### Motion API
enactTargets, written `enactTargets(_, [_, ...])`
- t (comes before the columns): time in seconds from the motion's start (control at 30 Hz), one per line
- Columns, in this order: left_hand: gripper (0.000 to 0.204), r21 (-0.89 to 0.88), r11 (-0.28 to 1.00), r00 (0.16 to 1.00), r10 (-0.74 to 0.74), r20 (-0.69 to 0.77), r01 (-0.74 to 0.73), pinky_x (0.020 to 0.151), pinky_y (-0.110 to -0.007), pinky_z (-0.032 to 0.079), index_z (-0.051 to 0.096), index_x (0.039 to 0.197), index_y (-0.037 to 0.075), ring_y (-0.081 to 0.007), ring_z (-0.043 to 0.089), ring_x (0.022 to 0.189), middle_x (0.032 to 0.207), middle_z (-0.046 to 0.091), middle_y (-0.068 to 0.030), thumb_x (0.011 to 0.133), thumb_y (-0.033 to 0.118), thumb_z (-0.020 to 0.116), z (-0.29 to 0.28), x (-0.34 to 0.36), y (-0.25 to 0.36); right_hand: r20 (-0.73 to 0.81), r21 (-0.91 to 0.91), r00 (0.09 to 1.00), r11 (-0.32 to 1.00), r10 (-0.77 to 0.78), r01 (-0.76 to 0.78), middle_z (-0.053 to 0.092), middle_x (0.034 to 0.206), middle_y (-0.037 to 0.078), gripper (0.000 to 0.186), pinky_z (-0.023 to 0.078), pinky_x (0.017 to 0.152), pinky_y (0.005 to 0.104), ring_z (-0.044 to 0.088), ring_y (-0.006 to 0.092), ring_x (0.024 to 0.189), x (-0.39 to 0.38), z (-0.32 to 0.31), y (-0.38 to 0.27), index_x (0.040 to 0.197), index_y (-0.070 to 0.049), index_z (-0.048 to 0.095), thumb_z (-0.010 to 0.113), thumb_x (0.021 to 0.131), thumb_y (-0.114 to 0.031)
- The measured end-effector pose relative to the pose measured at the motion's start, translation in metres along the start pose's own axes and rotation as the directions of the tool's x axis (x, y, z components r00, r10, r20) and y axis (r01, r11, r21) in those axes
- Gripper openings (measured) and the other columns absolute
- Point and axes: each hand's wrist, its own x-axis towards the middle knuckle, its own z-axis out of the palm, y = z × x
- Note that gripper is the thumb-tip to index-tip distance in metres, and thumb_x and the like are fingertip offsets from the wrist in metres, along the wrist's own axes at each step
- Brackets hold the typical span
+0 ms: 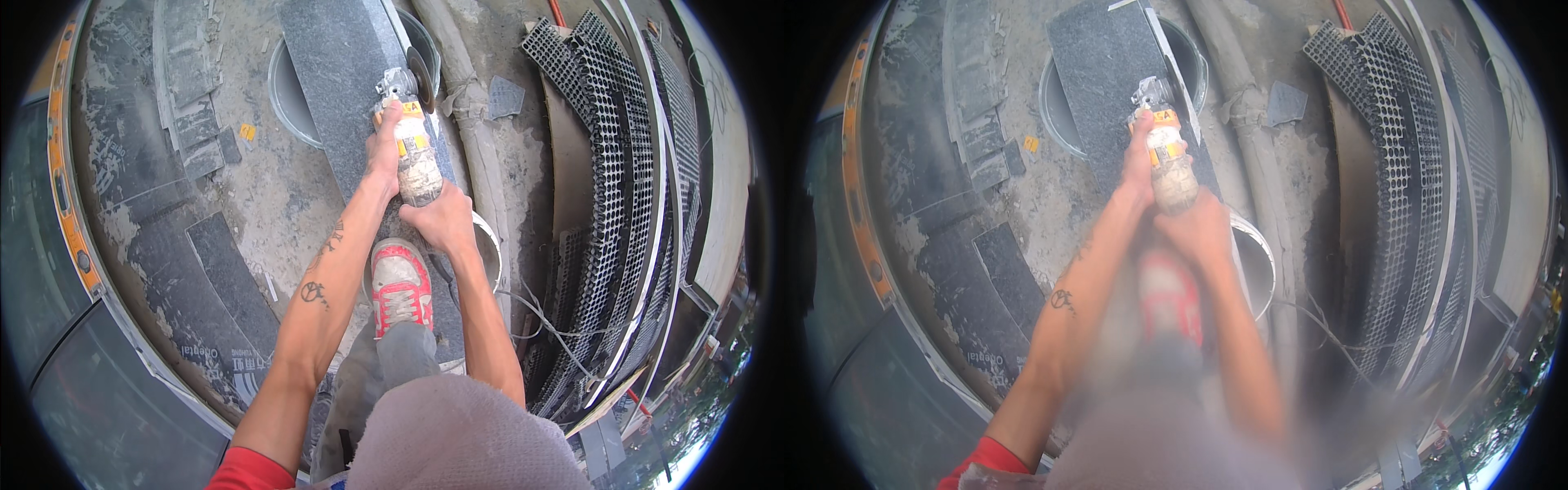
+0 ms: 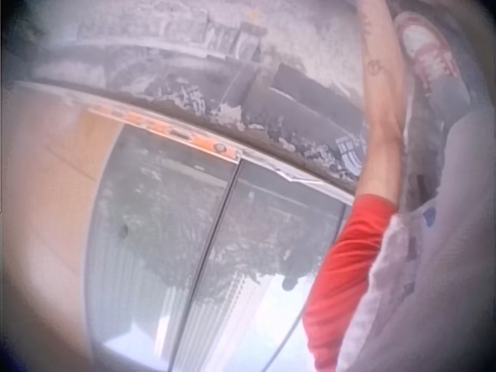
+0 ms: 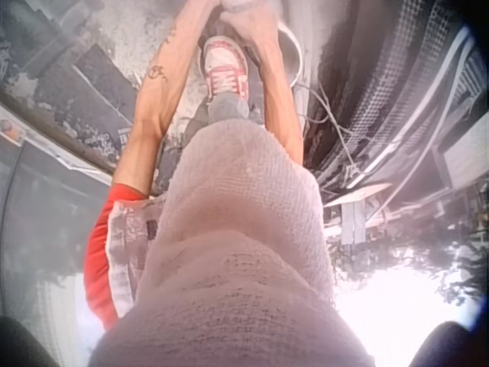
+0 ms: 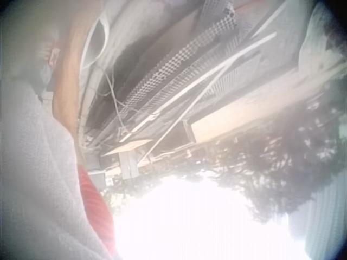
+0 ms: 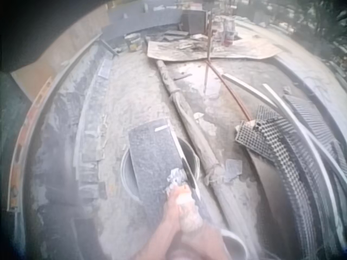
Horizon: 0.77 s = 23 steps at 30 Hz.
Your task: The person uses an angle grinder to cut a dark rectangular tile resting on a bucket. They hold the tile with their left hand and guide the grinder with their right hand along a marked line, then briefly lift the grinder to inspect the cut.
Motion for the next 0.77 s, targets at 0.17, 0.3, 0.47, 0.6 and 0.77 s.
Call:
enactTargets(0.17, [0.060, -0.012, 1.000, 1.000, -0.014, 0.013, 0.014, 0.060, -0.040, 0.058, 0.059, 0.111, 0.007, -0.0241, 0.066, 0.065, 0.081, 0.065, -0.0128, 0.089, 0.063, 0.056, -0.001, 0.002, 0.003, 0.016, -0.028, 1.000, 1.000, 0.005, -0.004, 0.070, 0.089, 0.026, 0.054, 0.054, 0.081, 0.0402, 0.071, 0.0357, 0.086, -0.001, -0.005, -0.009, 0.099, 0.009, 0.064, 0.076, 0.060, -0.027])
enactTargets(0.3, [0.062, -0.020, 0.999, 0.998, -0.028, -0.057, 0.027, 0.061, -0.041, 0.058, 0.059, 0.112, 0.006, -0.0248, 0.066, 0.066, 0.084, 0.064, -0.0143, 0.089, 0.063, 0.057, 0.003, 0.001, 0.003, 0.032, -0.031, 0.999, 0.999, 0.023, -0.022, 0.071, 0.090, 0.025, 0.053, 0.054, 0.081, 0.0403, 0.071, 0.0357, 0.088, -0.001, -0.006, -0.010, 0.098, 0.008, 0.065, 0.077, 0.060, -0.027])
enactTargets(0.47, [0.062, 0.010, 0.999, 0.997, -0.044, -0.069, 0.045, 0.061, -0.040, 0.058, 0.059, 0.113, 0.007, -0.0266, 0.066, 0.065, 0.083, 0.065, -0.0149, 0.089, 0.064, 0.057, 0.003, -0.006, 0.001, 0.045, -0.028, 0.998, 0.999, 0.043, -0.042, 0.071, 0.091, 0.025, 0.052, 0.054, 0.082, 0.0400, 0.071, 0.0352, 0.088, -0.006, -0.008, -0.012, 0.098, 0.008, 0.066, 0.077, 0.060, -0.026])
enactTargets(0.6, [0.062, 0.000, 0.999, 0.997, -0.047, -0.062, 0.047, 0.061, -0.040, 0.058, 0.059, 0.114, 0.007, -0.0275, 0.067, 0.066, 0.083, 0.065, -0.0151, 0.089, 0.064, 0.055, 0.000, 0.000, 0.001, 0.053, -0.012, 0.997, 0.998, 0.058, -0.057, 0.071, 0.091, 0.025, 0.053, 0.054, 0.082, 0.0398, 0.071, 0.0344, 0.088, -0.006, -0.011, -0.017, 0.099, 0.008, 0.066, 0.077, 0.061, -0.026])
enactTargets(0.77, [0.061, -0.005, 0.998, 0.995, -0.057, -0.077, 0.057, 0.060, -0.040, 0.058, 0.058, 0.114, 0.006, -0.0283, 0.067, 0.067, 0.083, 0.065, -0.0153, 0.089, 0.062, 0.057, 0.001, 0.002, 0.003, 0.051, -0.054, 0.996, 0.996, 0.072, -0.069, 0.071, 0.092, 0.024, 0.054, 0.055, 0.083, 0.0389, 0.071, 0.0335, 0.089, -0.003, -0.011, -0.016, 0.101, 0.007, 0.066, 0.077, 0.061, -0.027])
